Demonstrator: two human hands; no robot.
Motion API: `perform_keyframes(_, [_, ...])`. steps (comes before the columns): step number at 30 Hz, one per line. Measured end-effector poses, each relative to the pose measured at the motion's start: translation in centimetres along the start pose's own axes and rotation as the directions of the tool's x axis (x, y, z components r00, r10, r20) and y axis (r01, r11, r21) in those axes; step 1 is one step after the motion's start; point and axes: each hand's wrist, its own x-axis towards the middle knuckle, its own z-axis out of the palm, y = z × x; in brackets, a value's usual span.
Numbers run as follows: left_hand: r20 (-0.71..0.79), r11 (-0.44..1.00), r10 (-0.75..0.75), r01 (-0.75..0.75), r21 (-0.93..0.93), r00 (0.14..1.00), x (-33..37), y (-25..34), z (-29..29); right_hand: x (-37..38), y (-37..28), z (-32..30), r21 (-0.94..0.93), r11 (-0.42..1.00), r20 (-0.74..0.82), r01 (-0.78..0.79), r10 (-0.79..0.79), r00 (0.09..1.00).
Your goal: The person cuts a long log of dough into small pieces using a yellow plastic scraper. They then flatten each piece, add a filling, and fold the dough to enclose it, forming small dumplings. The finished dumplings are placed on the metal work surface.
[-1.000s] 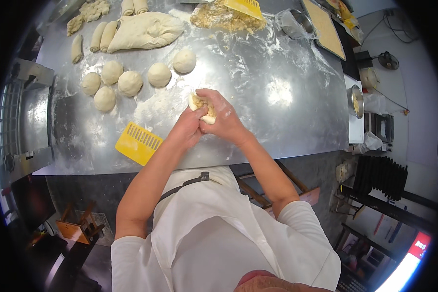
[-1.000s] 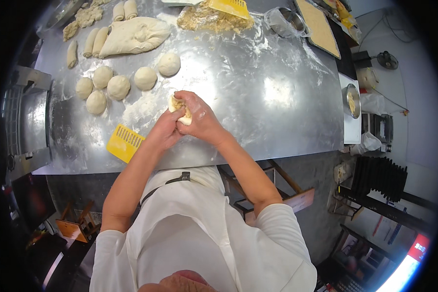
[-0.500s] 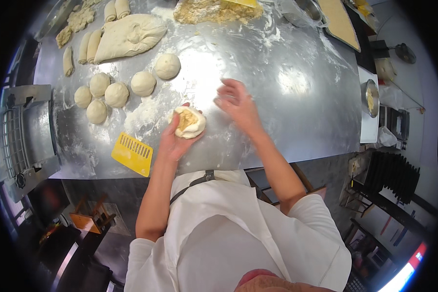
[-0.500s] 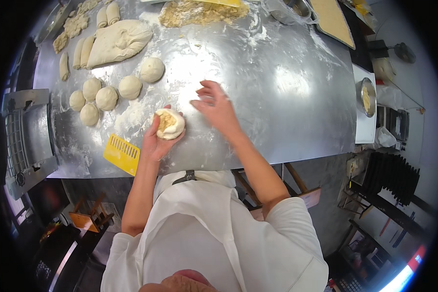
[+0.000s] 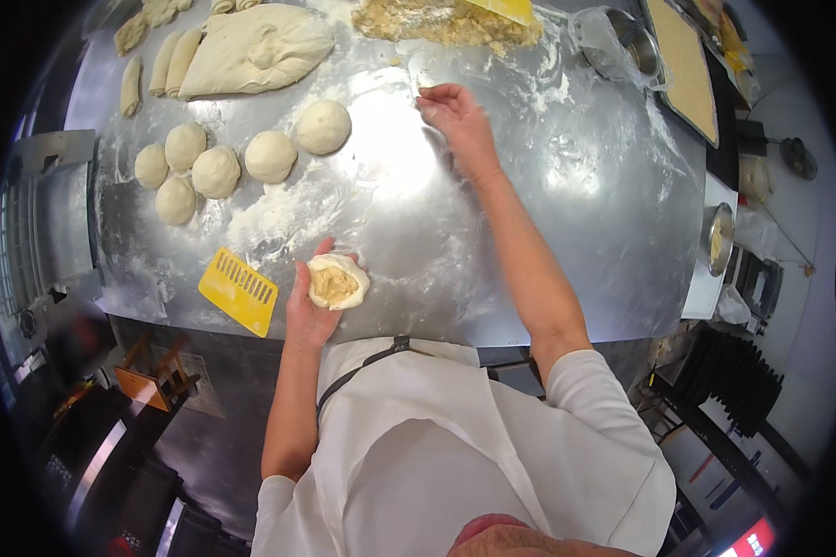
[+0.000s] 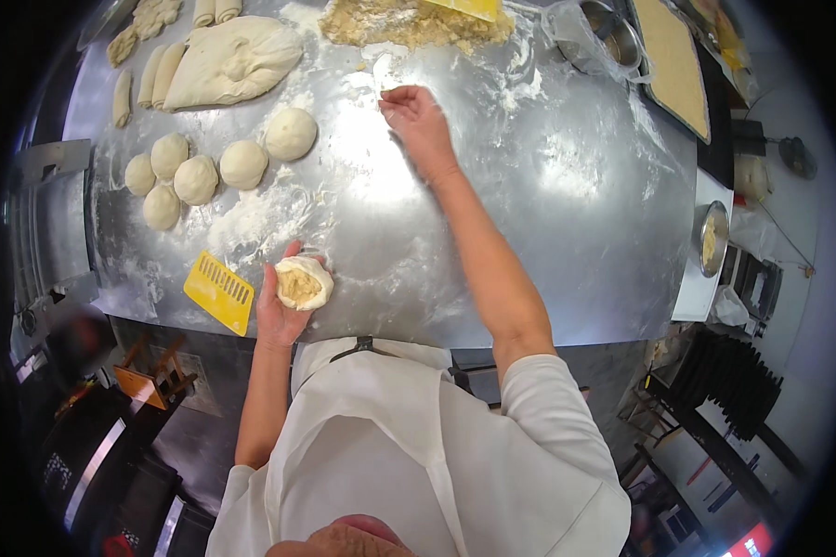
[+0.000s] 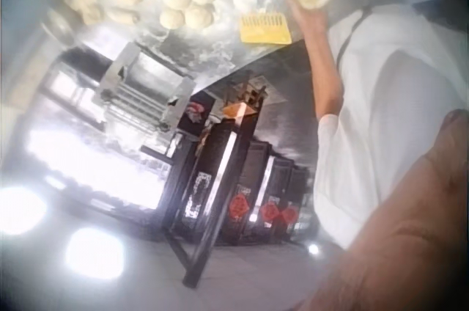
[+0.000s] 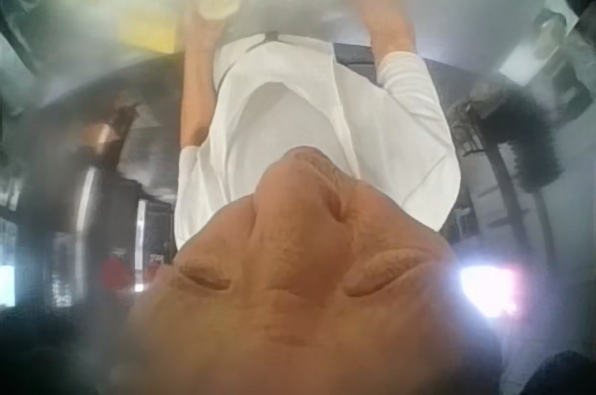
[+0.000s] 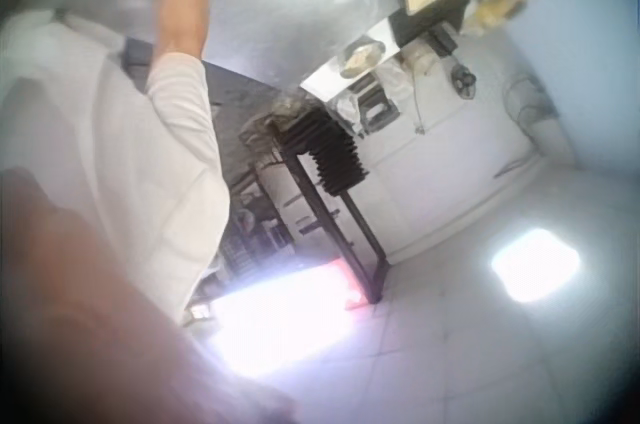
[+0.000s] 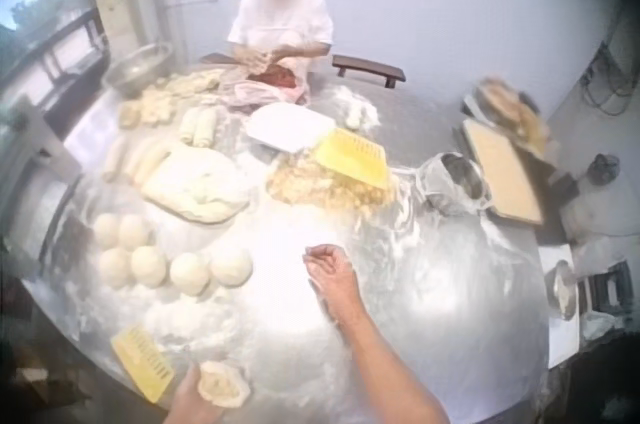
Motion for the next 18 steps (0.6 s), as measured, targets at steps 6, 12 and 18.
perform_keyframes(6, [-0.002,0.98,0.044,-0.044,-0.195,0.999,-1.3,0.3,0.0,-8.9,1.0,1.6,-0.199,0.895,0.553,-0.399,0.438,0.708])
perform_keyframes(12, [-0.047,0.974,0.087,-0.095,-0.208,0.995,-2.2,2.0,1.0,-10.0,3.8,7.3,-0.028,0.847,0.691,-0.531,0.401,0.602])
perform_keyframes(18, [-0.023,0.979,0.076,-0.079,-0.186,0.997,-1.3,1.5,1.2,0.4,-0.6,-0.4,-0.054,0.981,0.315,-0.186,0.193,0.929])
